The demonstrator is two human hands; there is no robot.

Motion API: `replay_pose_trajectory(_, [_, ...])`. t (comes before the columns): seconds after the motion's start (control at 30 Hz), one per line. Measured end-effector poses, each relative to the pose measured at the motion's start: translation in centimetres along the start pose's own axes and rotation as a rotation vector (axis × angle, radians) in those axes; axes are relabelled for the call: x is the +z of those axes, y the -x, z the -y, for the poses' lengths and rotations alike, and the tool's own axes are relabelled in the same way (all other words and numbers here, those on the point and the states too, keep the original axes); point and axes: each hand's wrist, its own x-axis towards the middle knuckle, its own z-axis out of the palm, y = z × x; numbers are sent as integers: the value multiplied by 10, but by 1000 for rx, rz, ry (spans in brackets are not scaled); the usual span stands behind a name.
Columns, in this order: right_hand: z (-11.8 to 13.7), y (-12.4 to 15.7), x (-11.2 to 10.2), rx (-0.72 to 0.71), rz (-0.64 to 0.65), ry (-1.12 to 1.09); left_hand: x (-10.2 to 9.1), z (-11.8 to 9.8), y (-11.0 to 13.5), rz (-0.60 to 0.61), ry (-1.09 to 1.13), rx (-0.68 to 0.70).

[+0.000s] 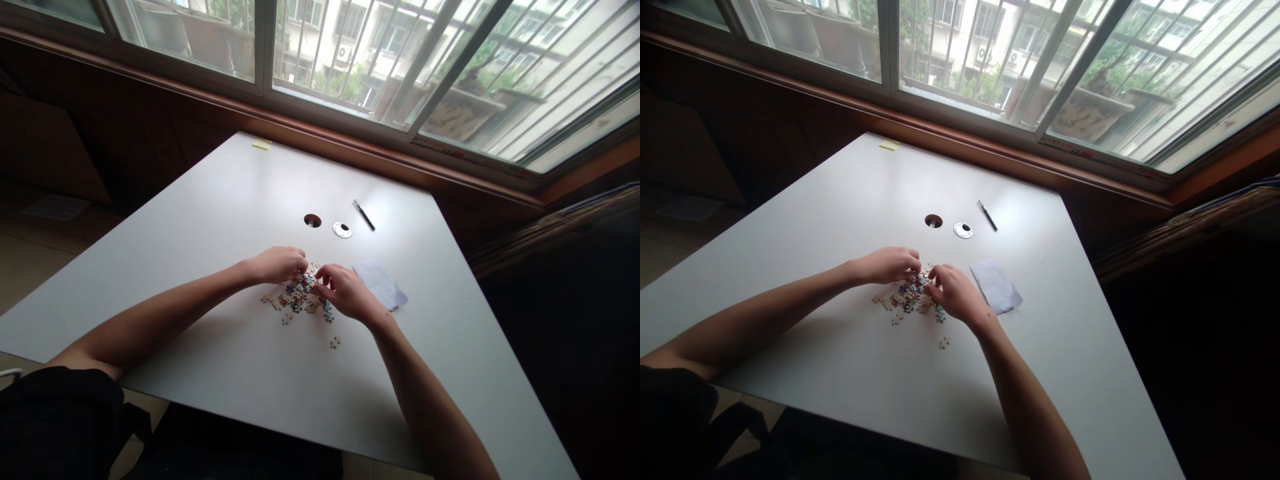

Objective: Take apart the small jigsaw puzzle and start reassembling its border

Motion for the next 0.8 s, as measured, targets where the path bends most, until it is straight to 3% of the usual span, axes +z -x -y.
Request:
replay_pose_trajectory(0.1, [0,-6,16,-25,-166,-85,1,3,-2,-36,91,25])
replay_pose_trajectory(0.2, [0,-9,21,-34,-229,-129,-4,4,-2,-59,191,43])
replay_pose_trajectory(0.43, [-6,-4,-1,-2,-204,-191,-21,-1,3,-47,402,-20])
replay_pose_trajectory(0.53, [-5,-2,-6,30,-216,-209,-28,-3,6,-66,322,-30])
replay_pose_trajectory(0.8, [-9,-1,-5,-47,-136,-232,-36,-1,10,70,159,57])
